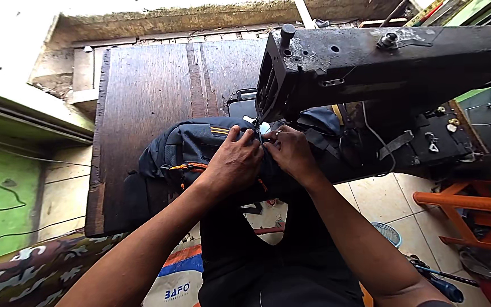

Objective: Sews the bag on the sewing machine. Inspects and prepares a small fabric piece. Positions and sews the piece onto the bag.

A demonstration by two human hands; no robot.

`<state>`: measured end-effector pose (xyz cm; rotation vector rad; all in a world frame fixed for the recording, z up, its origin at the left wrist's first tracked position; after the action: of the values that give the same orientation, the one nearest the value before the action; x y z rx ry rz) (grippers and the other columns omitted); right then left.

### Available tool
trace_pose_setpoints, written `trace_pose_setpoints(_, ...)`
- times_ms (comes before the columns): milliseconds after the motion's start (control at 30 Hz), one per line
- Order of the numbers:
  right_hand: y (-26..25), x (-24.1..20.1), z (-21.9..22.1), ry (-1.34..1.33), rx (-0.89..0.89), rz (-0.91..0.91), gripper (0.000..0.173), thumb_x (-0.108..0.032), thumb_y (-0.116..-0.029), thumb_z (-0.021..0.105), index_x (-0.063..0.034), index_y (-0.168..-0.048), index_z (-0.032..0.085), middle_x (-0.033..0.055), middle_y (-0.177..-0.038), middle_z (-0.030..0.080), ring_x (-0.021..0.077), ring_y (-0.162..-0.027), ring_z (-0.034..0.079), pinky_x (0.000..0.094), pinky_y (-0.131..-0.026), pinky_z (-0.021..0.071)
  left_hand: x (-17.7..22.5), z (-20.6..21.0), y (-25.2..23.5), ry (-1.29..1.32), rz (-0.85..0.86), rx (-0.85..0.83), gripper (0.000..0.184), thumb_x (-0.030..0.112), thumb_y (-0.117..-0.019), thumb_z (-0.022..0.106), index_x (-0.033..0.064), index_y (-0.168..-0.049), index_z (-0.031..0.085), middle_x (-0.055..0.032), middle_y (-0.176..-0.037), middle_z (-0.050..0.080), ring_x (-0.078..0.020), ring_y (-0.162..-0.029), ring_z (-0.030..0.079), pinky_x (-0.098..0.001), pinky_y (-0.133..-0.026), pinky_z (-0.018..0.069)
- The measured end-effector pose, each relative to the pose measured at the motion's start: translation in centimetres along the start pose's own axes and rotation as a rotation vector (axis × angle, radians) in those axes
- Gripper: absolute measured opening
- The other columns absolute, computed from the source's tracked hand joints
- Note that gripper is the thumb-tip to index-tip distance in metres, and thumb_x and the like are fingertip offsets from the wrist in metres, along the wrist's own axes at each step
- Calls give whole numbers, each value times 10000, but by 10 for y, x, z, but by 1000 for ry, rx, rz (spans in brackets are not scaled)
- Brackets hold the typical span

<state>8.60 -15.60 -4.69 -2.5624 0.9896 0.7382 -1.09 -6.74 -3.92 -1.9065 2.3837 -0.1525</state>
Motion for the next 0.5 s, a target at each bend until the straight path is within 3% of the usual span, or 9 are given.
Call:
trace_pose_setpoints(133, 2, -15, -2, 67, -10, 42, 91, -120, -939, 715, -45, -965, 760, 135, -940, 672, 288, -815, 676, 486, -693, 569, 1, 1, 0, -10, 0, -4, 330, 275, -996, 508, 111, -1124, 764, -76, -1114, 725, -329, -1192, 589, -579, -1092, 315)
trace_pose_setpoints(200, 1, -15, -4, 51, -1, 65, 97, -124, -938, 717, -50, -990, 752, 135, -946, 668, 286, -802, 669, 486, -683, 560, 2, 1, 0, -12, 0, -7, 325, 267, -994, 511, 111, -1125, 765, -79, -1113, 726, -333, -1189, 589, -580, -1089, 319)
trace_pose_setpoints(300, 1, -9, -5, 53, 16, 61, 176, -130, -959, 699, -55, -1117, 714, 151, -975, 671, 299, -786, 676, 491, -675, 569, 2, 0, 0, -9, -7, -21, 332, 269, -995, 512, 111, -1147, 761, -83, -1118, 725, -335, -1194, 585, -577, -1082, 325)
trace_pose_setpoints(500, 2, -4, -3, 106, -67, 112, 108, -138, -944, 726, -51, -1007, 745, 145, -916, 699, 314, -838, 693, 526, -743, 565, 1, 1, 0, 18, 2, 3, 337, 271, -996, 508, 112, -1149, 763, -76, -1108, 725, -333, -1194, 585, -581, -1093, 318)
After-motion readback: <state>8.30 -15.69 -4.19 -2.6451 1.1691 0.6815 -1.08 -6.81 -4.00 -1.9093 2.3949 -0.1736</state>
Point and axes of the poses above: each hand's wrist, its own y-axis away from the middle knuckle, its own z-axis out of the palm, x = y × z, the point moved 6 cm from there along -y, towards the middle knuckle
